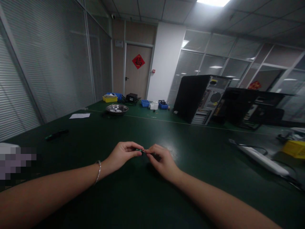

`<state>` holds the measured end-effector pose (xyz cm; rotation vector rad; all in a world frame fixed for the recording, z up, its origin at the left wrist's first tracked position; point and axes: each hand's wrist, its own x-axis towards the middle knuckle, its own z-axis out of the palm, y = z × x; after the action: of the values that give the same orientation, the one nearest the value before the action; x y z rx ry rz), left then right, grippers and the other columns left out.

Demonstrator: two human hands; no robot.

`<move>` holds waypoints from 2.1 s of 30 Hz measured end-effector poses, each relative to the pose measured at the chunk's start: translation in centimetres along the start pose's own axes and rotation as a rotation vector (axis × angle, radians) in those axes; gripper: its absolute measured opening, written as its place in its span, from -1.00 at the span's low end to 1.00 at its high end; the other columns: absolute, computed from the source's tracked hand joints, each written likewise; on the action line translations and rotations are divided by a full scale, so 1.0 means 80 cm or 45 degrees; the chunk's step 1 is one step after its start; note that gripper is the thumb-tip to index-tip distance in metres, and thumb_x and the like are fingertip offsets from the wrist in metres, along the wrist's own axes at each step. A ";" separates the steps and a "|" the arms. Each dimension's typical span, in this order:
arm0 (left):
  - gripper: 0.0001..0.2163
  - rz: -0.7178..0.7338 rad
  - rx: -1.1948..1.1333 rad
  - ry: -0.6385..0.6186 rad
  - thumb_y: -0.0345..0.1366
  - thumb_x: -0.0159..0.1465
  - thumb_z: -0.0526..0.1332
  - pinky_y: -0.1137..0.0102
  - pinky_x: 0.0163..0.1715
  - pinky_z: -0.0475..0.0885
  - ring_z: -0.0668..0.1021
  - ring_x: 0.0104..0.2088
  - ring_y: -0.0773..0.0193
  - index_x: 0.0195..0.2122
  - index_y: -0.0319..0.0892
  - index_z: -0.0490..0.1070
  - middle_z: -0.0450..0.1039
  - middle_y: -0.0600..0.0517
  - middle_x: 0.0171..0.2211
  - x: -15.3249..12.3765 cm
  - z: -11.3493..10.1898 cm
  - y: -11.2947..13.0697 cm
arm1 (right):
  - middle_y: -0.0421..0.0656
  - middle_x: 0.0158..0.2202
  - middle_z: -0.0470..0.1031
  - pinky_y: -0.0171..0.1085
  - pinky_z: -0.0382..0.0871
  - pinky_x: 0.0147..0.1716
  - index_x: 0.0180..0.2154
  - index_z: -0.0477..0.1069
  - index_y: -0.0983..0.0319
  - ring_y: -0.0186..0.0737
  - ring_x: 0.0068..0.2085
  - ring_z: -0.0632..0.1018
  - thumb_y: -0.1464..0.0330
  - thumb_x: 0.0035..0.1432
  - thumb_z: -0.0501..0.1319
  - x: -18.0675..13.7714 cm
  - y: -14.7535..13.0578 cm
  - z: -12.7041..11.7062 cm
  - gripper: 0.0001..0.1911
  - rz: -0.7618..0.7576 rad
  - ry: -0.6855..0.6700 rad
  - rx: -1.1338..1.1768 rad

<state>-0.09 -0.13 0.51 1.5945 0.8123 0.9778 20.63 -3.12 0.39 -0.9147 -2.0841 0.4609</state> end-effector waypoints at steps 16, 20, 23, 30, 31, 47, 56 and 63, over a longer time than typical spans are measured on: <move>-0.82 -0.030 0.133 -0.104 -0.30 0.20 0.24 0.28 -0.12 0.42 0.54 -0.16 0.18 -0.19 -0.21 0.48 0.52 -0.01 -0.22 0.004 -0.006 -0.008 | -0.15 -0.27 0.48 -0.30 0.35 -0.29 -0.17 0.48 0.19 -0.27 -0.25 0.49 0.47 0.20 0.15 0.001 0.002 -0.001 -0.81 0.088 0.053 0.003; -0.83 0.044 0.527 -0.300 -0.23 0.23 0.21 0.28 -0.11 0.35 0.49 -0.15 0.17 -0.21 -0.14 0.50 0.49 0.02 -0.23 0.002 -0.005 -0.006 | -0.16 -0.27 0.48 -0.30 0.34 -0.30 -0.18 0.48 0.19 -0.28 -0.27 0.47 0.45 0.20 0.15 0.001 0.003 -0.003 -0.82 0.144 0.071 -0.016; -0.86 0.148 0.725 -0.376 -0.23 0.25 0.19 0.28 -0.05 0.28 0.44 -0.11 0.17 -0.25 -0.10 0.51 0.45 0.04 -0.23 0.000 -0.002 -0.002 | -0.17 -0.28 0.47 -0.30 0.34 -0.30 -0.19 0.48 0.19 -0.28 -0.27 0.47 0.45 0.20 0.15 0.000 0.006 -0.002 -0.83 0.146 0.069 -0.026; -0.79 0.223 0.827 -0.419 -0.23 0.33 0.08 0.28 -0.01 0.25 0.37 -0.05 0.17 -0.17 -0.02 0.51 0.34 0.02 -0.16 -0.002 -0.002 -0.002 | -0.18 -0.28 0.48 -0.31 0.33 -0.28 -0.19 0.47 0.18 -0.28 -0.27 0.47 0.44 0.21 0.14 0.001 0.008 0.000 -0.83 0.148 0.046 -0.030; -0.78 0.230 0.826 -0.424 -0.24 0.34 0.06 0.28 0.00 0.25 0.37 -0.05 0.18 -0.15 -0.01 0.50 0.35 0.02 -0.16 -0.002 -0.002 -0.003 | -0.18 -0.28 0.48 -0.31 0.33 -0.28 -0.19 0.47 0.19 -0.28 -0.26 0.47 0.43 0.21 0.14 0.001 0.008 0.000 -0.83 0.158 0.039 -0.034; -0.58 0.123 1.018 -0.260 0.07 0.05 0.28 0.23 -0.14 0.31 0.40 -0.13 0.08 -0.19 -0.11 0.41 0.37 0.00 -0.16 -0.012 0.000 0.011 | -0.16 -0.19 0.44 -0.27 0.32 -0.27 -0.09 0.34 0.16 -0.21 -0.22 0.45 0.38 0.05 0.28 0.001 -0.001 -0.009 -0.66 0.249 -0.352 -0.264; -0.61 0.197 0.978 -0.294 -0.03 0.09 0.30 0.24 -0.12 0.29 0.39 -0.12 0.09 -0.12 -0.09 0.40 0.35 0.00 -0.15 -0.009 -0.002 -0.001 | -0.18 -0.21 0.47 -0.24 0.35 -0.26 -0.13 0.35 0.13 -0.17 -0.20 0.47 0.44 0.05 0.28 0.000 0.005 -0.003 -0.69 0.188 -0.279 -0.203; -0.62 0.212 0.897 -0.310 -0.09 0.11 0.31 0.23 -0.09 0.32 0.41 -0.09 0.10 -0.07 -0.06 0.41 0.35 -0.01 -0.12 -0.009 -0.003 -0.004 | -0.18 -0.18 0.48 -0.21 0.36 -0.18 -0.07 0.29 0.13 -0.16 -0.14 0.49 0.43 0.04 0.29 0.001 0.007 -0.004 -0.61 0.253 -0.293 -0.121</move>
<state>-0.60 -0.59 0.12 2.3630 0.9165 0.6106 21.07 -2.72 0.29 -1.1789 -2.2473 0.5992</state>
